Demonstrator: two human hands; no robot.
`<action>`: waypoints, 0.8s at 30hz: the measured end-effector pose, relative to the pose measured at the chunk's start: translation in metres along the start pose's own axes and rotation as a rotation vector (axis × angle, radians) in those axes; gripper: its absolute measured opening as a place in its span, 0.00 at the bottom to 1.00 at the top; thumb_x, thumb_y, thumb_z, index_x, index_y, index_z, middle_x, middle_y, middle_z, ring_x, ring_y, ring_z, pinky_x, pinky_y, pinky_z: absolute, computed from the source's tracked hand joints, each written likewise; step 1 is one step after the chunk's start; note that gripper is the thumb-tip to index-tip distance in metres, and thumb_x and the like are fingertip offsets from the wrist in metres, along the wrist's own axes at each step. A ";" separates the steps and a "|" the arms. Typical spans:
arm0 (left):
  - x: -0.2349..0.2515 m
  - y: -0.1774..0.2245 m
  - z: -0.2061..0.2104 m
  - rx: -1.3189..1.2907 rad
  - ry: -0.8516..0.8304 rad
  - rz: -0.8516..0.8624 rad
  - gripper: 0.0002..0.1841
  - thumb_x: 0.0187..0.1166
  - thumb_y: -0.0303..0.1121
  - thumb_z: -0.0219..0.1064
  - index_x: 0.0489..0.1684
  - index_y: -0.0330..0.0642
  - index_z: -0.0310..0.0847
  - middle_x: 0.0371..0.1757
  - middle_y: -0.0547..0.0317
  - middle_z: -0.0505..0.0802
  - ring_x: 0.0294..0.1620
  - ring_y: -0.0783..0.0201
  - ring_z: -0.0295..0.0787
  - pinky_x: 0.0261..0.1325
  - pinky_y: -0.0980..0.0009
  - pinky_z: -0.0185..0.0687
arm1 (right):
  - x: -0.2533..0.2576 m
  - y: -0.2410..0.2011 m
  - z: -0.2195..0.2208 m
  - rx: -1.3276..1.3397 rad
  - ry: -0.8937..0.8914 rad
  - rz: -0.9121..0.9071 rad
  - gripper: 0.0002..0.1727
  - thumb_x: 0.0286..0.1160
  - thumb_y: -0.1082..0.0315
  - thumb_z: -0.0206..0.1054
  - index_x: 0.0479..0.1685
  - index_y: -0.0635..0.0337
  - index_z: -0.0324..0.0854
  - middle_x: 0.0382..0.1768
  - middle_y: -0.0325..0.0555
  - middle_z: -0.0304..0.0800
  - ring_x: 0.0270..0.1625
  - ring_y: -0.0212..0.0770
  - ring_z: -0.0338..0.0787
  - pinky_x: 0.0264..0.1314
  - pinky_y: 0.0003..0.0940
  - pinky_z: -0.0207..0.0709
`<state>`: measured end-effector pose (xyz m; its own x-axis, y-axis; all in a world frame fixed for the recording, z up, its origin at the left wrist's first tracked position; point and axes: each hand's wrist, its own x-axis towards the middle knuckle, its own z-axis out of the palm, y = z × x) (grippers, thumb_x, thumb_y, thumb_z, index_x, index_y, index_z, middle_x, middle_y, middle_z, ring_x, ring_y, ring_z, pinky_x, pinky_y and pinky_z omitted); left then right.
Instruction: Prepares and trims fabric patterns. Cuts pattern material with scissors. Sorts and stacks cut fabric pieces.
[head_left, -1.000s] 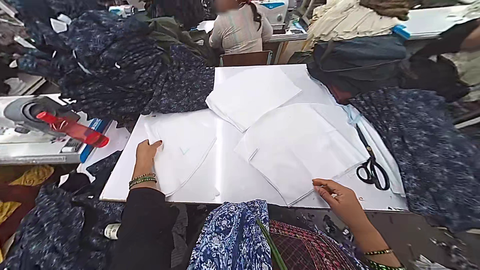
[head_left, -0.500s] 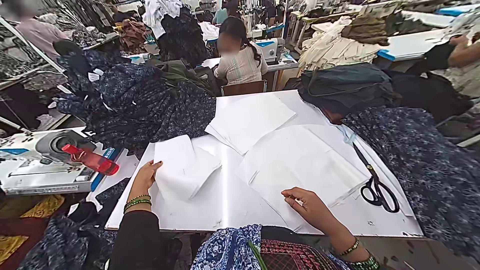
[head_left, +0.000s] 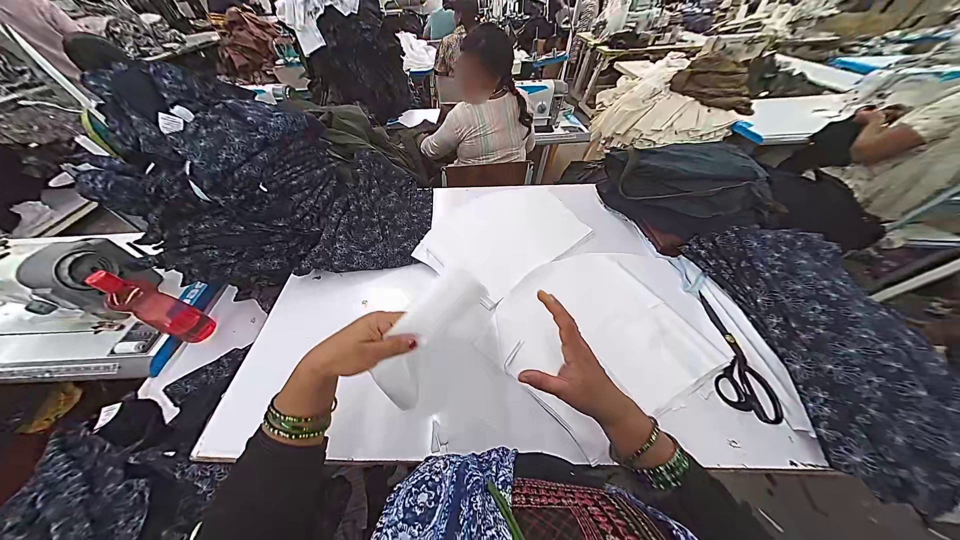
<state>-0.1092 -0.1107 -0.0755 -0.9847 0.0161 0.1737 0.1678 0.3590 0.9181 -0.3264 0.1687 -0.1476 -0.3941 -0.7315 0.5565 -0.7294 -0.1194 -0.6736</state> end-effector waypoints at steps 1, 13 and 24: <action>0.001 0.008 0.007 0.019 -0.111 0.098 0.10 0.87 0.36 0.60 0.46 0.45 0.87 0.37 0.82 0.93 0.40 0.92 0.86 0.47 0.87 0.84 | 0.010 -0.005 0.005 0.041 -0.032 0.000 0.65 0.58 0.30 0.75 0.87 0.74 0.55 0.86 0.70 0.61 0.91 0.58 0.60 0.89 0.60 0.56; -0.017 -0.036 -0.045 0.015 0.285 -0.061 0.11 0.86 0.32 0.58 0.33 0.53 0.84 0.28 0.87 0.90 0.30 0.90 0.85 0.39 0.85 0.83 | 0.073 -0.049 0.041 0.173 -0.183 0.051 0.11 0.84 0.68 0.56 0.43 0.69 0.78 0.31 0.37 0.80 0.34 0.20 0.77 0.40 0.16 0.71; -0.086 -0.045 -0.120 0.738 0.354 0.099 0.15 0.81 0.33 0.62 0.43 0.29 0.91 0.56 0.41 0.93 0.64 0.46 0.87 0.73 0.42 0.74 | 0.087 -0.079 0.117 -0.218 -0.115 -0.606 0.12 0.83 0.73 0.56 0.35 0.59 0.86 0.27 0.46 0.90 0.34 0.44 0.92 0.74 0.48 0.73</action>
<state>-0.0264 -0.2402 -0.0888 -0.8729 -0.1711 0.4569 0.0568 0.8944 0.4436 -0.2377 0.0360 -0.1033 0.1765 -0.6460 0.7426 -0.9048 -0.4036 -0.1360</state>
